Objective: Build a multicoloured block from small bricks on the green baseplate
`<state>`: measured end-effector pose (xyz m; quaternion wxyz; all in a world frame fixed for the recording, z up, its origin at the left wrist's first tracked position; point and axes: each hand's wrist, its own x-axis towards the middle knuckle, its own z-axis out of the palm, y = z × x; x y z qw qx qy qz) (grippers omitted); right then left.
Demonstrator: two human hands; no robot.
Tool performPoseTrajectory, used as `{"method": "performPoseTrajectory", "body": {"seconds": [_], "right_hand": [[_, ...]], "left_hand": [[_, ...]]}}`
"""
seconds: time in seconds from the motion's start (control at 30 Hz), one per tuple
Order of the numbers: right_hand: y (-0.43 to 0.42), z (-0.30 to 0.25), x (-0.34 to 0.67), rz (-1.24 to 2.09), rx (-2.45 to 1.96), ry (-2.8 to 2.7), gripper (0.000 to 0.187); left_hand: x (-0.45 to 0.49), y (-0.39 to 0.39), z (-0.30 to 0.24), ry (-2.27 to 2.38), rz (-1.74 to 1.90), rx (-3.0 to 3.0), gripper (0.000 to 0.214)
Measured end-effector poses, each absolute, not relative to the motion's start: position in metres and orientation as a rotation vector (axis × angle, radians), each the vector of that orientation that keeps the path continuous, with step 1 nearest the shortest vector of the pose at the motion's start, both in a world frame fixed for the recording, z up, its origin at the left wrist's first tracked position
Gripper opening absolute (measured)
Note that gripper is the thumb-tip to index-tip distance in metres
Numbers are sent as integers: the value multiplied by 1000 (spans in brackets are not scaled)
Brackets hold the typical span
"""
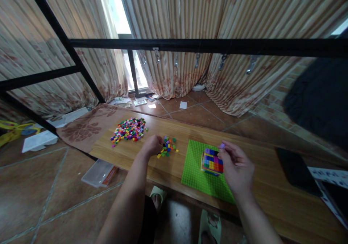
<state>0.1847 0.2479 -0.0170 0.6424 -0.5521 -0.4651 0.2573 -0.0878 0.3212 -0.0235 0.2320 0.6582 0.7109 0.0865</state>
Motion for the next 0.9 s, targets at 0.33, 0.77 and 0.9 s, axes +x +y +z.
{"method": "performPoseTrajectory", "body": {"seconds": [0.33, 0.77, 0.9], "right_hand": [[249, -23, 188, 561, -1286, -1112, 31], [218, -20, 119, 559, -1220, -1935, 21], [225, -33, 91, 548, -1400, -2097, 19]], "left_hand": [[-91, 320, -22, 1911, 253, 1843, 29], [-72, 319, -26, 1935, 286, 1910, 20], [-71, 319, -27, 1920, 287, 1947, 20]]}}
